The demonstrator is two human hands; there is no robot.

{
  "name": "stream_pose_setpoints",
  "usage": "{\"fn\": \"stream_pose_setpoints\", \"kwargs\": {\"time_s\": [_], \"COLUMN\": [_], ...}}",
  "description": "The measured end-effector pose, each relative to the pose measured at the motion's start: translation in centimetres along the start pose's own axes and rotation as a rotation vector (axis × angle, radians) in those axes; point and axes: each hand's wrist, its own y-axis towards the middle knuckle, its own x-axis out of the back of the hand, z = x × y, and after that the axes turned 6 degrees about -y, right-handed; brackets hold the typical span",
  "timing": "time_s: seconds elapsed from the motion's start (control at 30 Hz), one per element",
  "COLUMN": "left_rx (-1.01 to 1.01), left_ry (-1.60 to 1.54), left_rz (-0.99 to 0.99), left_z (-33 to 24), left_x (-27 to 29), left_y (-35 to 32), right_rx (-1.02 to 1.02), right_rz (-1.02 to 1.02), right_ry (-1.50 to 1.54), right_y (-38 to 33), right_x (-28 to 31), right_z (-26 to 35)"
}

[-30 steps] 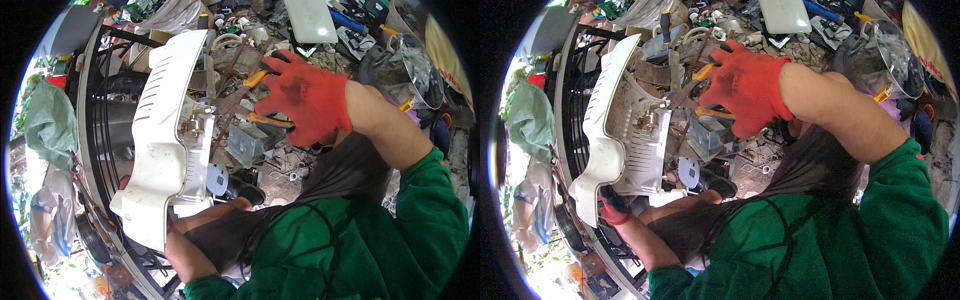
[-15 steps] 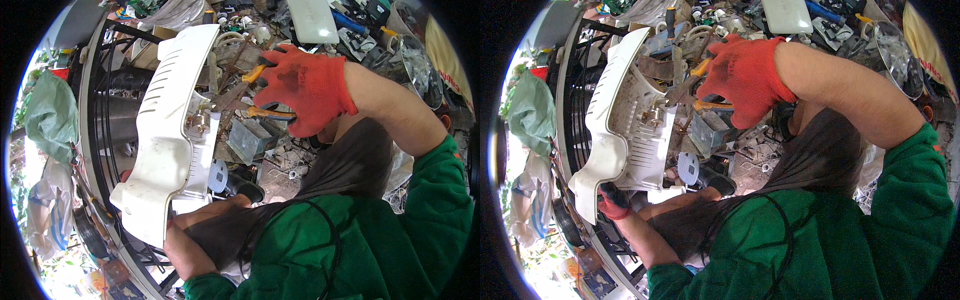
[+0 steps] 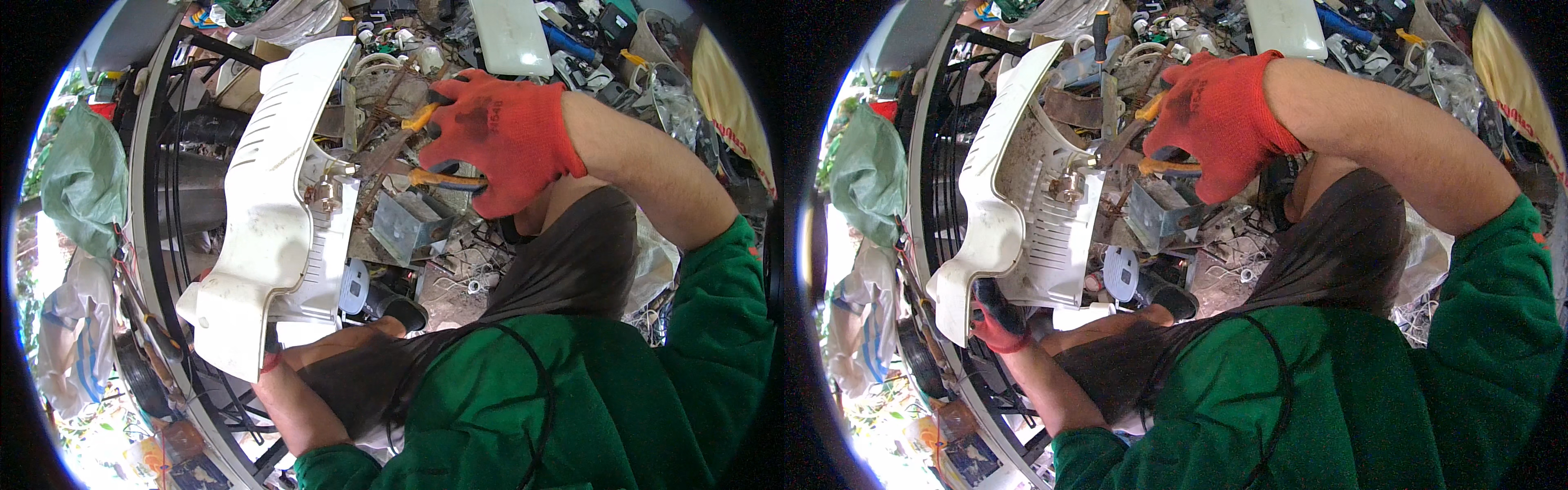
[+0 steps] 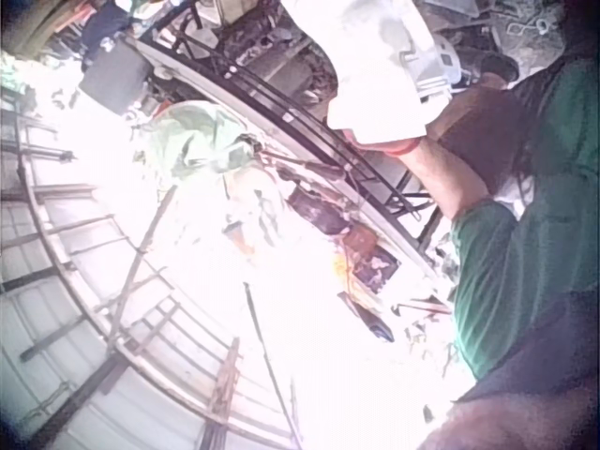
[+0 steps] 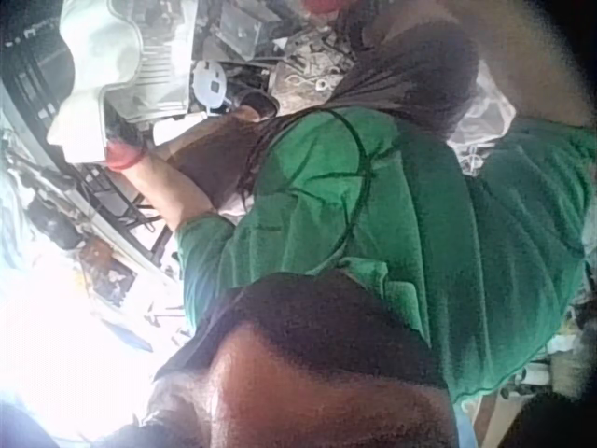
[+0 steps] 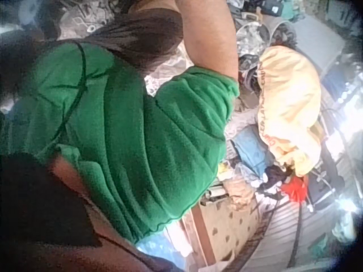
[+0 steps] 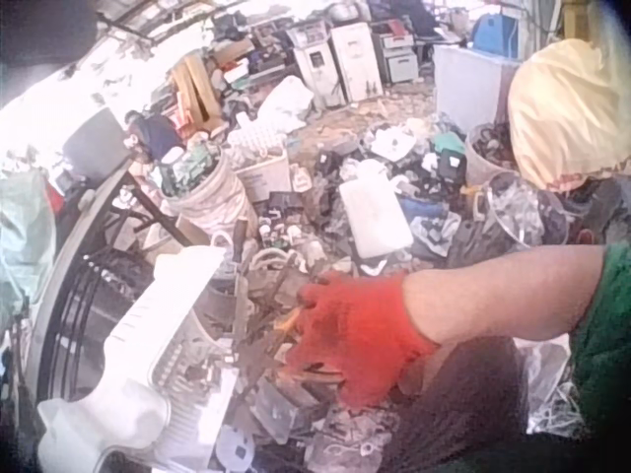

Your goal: The person uses pliers to remove a small metallic component from a plastic housing and pulls a wire through a small metal part.

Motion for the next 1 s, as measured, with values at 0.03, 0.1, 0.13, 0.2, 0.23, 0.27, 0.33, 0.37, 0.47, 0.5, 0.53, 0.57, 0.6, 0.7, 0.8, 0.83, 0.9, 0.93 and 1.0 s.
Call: {"fn": "stream_pose_setpoints", "kwargs": {"time_s": [0.03,0.1,0.13,0.2,0.23,0.27,0.33,0.37,0.47,0.5,0.53,0.57,0.6,0.7,0.8,0.83,0.9,0.93,1.0], "left_rx": [-0.013,0.053,0.056,-0.031,-0.057,-0.047,-0.028,-0.018,-0.012,-0.022,-0.011,0.045,0.094,0.1,0.055,0.03,0.043,0.084,0.238], "left_ry": [-0.007,-0.142,-0.163,-0.059,-0.027,-0.034,-0.042,-0.046,-0.087,-0.093,-0.109,-0.195,-0.284,-0.393,-0.339,-0.261,-0.179,-0.176,-0.359], "left_rz": [0.005,0.005,0.016,0.062,0.077,0.077,0.107,0.121,0.08,0.063,0.078,0.017,-0.051,-0.04,-0.158,-0.096,-0.021,-0.006,-0.164], "left_z": [0.1,1.7,2.2,2.7,2.8,2.8,2.0,1.6,2.1,1.8,1.1,0.4,-0.9,-0.8,0.1,0.8,1.3,1.0,0.8], "left_x": [0.1,1.1,1.4,1.8,1.9,2.1,1.7,1.5,1.0,0.5,0.3,-0.3,-1.3,-1.2,-1.7,-1.1,-0.1,-0.1,-1.0], "left_y": [0.0,-0.4,-0.6,-0.8,-0.8,-0.9,-0.9,-0.9,-0.7,-0.2,0.3,0.5,0.9,0.8,0.0,-0.2,0.0,0.1,-0.2], "right_rx": [0.0,0.0,0.009,0.027,0.031,0.035,0.053,0.07,0.13,0.149,0.137,0.125,0.115,0.11,0.179,0.178,0.178,0.186,0.203], "right_rz": [0.018,0.053,0.041,0.014,-0.012,-0.039,-0.075,-0.085,-0.092,-0.093,-0.084,-0.076,-0.068,0.039,-0.148,-0.104,-0.017,-0.032,-0.06], "right_ry": [0.006,0.02,0.02,0.02,0.001,-0.019,-0.039,-0.04,0.018,0.042,0.028,0.013,-0.001,-0.002,-0.083,-0.085,-0.087,-0.118,-0.18], "right_y": [0.0,0.1,0.2,0.3,0.3,0.3,0.2,0.1,0.7,0.8,0.9,0.9,1.1,1.6,1.6,1.7,1.9,1.8,1.7], "right_x": [0.2,0.7,0.7,0.5,0.2,-0.3,-0.7,-0.8,-1.5,-1.5,-1.5,-1.6,-1.3,-0.5,-1.8,-2.0,-1.4,-1.7,-2.5], "right_z": [0.0,0.2,0.2,0.1,0.1,0.0,-0.1,-0.2,-0.5,-0.6,-0.5,-0.5,-0.3,0.1,-0.2,-0.4,-0.3,-0.2,0.0]}}
